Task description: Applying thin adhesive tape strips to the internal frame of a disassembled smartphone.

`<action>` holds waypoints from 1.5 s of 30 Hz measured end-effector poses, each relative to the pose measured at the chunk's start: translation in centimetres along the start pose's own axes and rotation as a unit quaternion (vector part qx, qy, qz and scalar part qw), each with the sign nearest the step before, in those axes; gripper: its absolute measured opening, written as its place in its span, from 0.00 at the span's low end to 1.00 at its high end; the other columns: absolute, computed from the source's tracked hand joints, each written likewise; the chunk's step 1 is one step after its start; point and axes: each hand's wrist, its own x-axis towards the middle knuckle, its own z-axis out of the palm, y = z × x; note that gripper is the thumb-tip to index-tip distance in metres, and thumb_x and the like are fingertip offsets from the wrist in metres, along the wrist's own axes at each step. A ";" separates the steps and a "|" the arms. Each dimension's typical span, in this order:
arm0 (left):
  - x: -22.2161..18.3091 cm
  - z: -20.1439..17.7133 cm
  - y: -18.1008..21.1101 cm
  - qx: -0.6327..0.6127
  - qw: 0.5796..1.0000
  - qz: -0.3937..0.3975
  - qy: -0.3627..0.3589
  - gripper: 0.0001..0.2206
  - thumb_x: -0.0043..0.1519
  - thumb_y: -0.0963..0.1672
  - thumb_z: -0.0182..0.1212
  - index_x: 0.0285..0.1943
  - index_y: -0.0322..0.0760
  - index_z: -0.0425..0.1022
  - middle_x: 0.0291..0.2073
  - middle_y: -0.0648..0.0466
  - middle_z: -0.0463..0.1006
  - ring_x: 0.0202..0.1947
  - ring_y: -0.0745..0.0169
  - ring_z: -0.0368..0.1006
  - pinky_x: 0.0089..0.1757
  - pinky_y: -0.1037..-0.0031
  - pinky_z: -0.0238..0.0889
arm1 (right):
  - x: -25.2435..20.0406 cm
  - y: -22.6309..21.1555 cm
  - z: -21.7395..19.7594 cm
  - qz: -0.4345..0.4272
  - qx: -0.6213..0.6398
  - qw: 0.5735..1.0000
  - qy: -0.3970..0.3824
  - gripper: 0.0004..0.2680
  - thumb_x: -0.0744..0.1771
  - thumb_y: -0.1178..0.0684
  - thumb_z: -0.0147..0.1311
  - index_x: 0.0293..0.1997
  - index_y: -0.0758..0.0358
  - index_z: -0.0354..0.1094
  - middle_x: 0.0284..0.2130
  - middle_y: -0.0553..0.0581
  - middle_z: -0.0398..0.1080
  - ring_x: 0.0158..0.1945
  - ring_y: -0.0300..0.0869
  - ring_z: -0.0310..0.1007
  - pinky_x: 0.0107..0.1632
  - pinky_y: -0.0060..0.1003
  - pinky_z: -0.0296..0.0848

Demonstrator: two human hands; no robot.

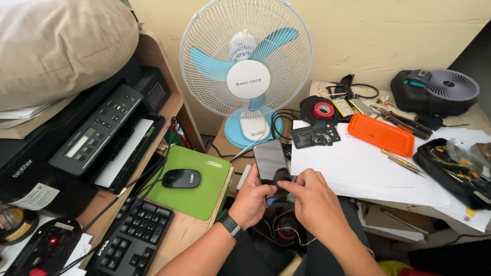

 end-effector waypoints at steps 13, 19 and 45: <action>-0.6 0.5 -0.4 -0.015 0.999 0.042 -0.006 0.40 0.48 0.33 0.65 0.78 0.29 0.74 0.62 0.38 0.85 0.58 0.45 0.79 0.59 0.61 0.69 | -3.7 -3.8 1.7 0.026 0.280 0.923 0.263 0.22 0.72 0.53 0.62 0.78 0.62 0.67 0.51 0.60 0.74 0.49 0.44 0.79 0.48 0.32 0.83; -1.3 1.1 -1.3 -0.015 0.997 -0.033 0.067 0.35 0.55 0.35 0.63 0.78 0.29 0.76 0.60 0.35 0.85 0.59 0.39 0.79 0.60 0.55 0.68 | -5.5 -2.9 4.4 0.209 0.419 0.883 0.033 0.25 0.72 0.47 0.55 0.84 0.48 0.61 0.69 0.49 0.75 0.58 0.38 0.81 0.51 0.33 0.78; -0.7 1.4 -1.7 -0.154 0.972 -0.178 0.016 0.33 0.78 0.59 0.49 0.70 0.26 0.82 0.52 0.35 0.89 0.47 0.40 0.87 0.51 0.49 0.82 | -3.8 1.0 4.2 0.256 0.516 0.792 0.201 0.17 0.72 0.60 0.59 0.71 0.65 0.74 0.53 0.61 0.82 0.52 0.45 0.88 0.46 0.37 0.83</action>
